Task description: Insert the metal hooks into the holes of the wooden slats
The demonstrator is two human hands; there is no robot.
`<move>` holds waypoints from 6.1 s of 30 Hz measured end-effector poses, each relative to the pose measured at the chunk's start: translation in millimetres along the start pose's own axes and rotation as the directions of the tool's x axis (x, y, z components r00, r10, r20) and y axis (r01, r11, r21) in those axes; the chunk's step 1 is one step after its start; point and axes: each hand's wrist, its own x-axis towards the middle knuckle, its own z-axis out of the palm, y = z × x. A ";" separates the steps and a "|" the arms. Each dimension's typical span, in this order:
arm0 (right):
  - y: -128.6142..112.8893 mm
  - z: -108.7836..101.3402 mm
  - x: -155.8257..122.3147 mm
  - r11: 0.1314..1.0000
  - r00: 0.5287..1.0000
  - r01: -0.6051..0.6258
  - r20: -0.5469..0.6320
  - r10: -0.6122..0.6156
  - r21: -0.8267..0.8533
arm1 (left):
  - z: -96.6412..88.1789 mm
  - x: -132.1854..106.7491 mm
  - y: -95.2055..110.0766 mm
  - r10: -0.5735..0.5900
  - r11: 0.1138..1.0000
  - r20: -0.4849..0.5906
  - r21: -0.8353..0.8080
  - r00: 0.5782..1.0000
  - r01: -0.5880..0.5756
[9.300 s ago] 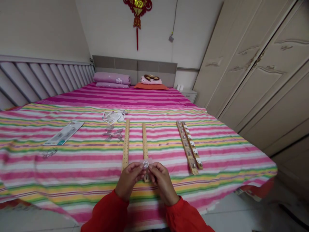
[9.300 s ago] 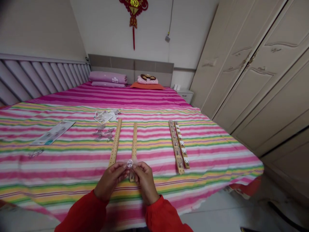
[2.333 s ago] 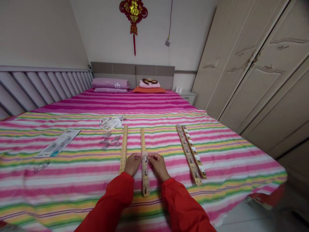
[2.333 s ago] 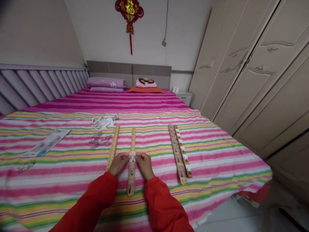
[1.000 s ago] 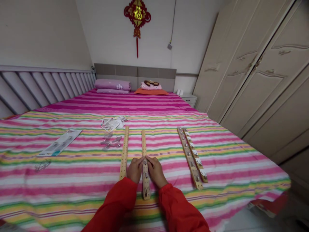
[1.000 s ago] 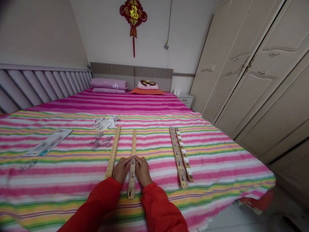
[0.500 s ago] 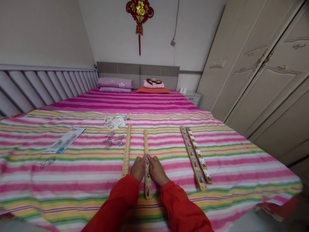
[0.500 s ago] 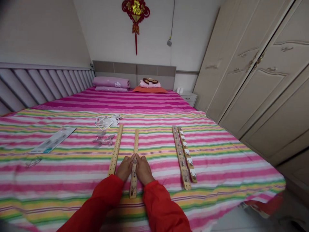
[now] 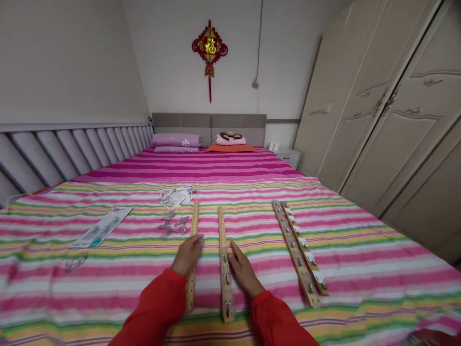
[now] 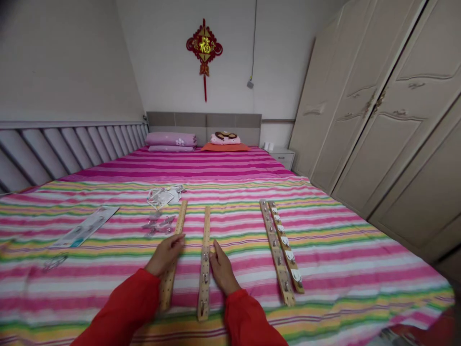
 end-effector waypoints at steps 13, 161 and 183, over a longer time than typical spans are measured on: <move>2.3 -1.1 0.8 0.998 0.999 -0.044 -0.023 0.045 0.053 | -45.9 62.8 -26.9 0.184 0.692 0.058 0.701 0.981 -0.171; 9.0 8.4 54.2 0.998 0.975 -0.049 -0.217 0.039 -0.042 | 76.8 34.3 -9.6 -0.214 0.936 -0.051 -0.295 0.975 0.190; -4.5 -0.2 55.1 0.871 0.992 0.109 0.101 -0.069 -0.480 | 75.0 28.6 -8.7 0.013 0.993 0.072 -0.117 0.997 -0.005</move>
